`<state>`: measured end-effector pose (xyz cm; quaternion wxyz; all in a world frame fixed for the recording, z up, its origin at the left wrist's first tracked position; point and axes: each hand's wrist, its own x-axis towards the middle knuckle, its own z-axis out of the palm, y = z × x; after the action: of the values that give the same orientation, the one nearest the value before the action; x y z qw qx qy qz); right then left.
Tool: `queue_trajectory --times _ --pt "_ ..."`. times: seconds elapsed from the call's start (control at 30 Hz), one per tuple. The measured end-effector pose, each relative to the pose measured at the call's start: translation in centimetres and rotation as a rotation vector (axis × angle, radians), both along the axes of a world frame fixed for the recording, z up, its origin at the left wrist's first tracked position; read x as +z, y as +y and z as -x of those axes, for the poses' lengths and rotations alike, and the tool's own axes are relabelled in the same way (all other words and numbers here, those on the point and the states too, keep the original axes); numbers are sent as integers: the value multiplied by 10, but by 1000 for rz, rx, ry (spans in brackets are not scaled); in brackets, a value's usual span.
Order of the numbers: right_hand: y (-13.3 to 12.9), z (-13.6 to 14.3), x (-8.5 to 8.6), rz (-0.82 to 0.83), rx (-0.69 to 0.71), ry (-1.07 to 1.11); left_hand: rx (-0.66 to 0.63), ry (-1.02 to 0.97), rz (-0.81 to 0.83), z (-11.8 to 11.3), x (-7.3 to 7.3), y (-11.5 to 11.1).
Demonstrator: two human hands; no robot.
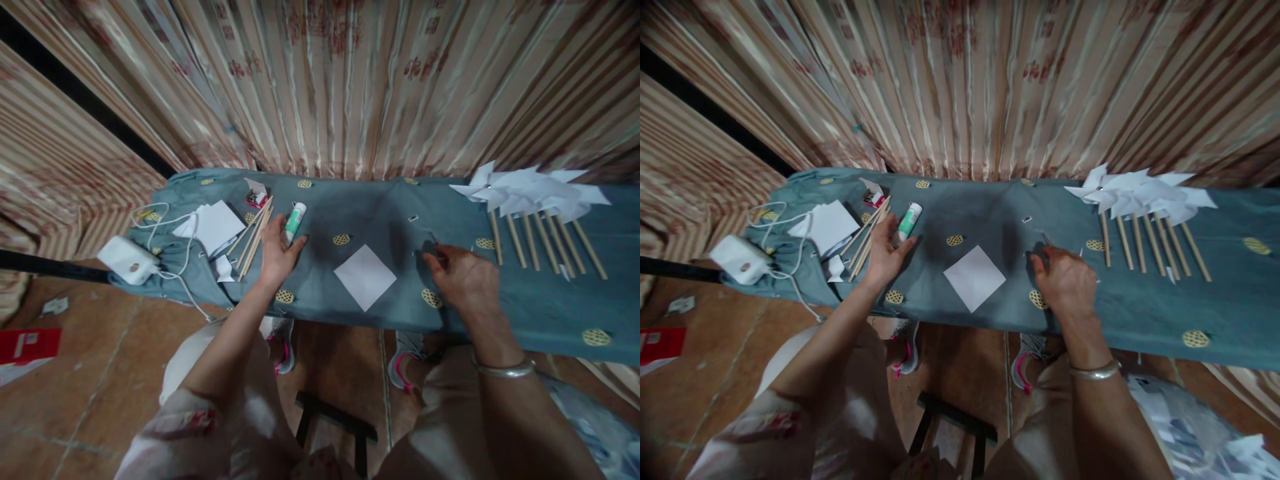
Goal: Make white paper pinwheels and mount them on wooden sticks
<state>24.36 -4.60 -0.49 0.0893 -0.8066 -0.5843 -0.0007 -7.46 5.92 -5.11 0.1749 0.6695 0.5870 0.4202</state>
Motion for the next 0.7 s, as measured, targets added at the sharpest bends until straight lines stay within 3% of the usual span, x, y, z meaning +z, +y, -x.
queue_trajectory --times 0.23,0.33,0.4,0.5,0.6,0.7 --pt "5 7 -1 -10 36 35 1 169 132 1 -3 19" --pt "7 10 -1 -38 34 118 19 80 173 1 2 21" --pt "9 15 -2 -65 44 221 51 -89 228 -3 8 18" --pt "9 29 -5 -118 105 503 19 -482 346 -20 24 3" --pt "8 50 -9 -107 166 972 -189 -838 599 -46 42 -25" --pt "5 70 -9 -95 218 1477 -383 -1004 871 -69 54 -54"
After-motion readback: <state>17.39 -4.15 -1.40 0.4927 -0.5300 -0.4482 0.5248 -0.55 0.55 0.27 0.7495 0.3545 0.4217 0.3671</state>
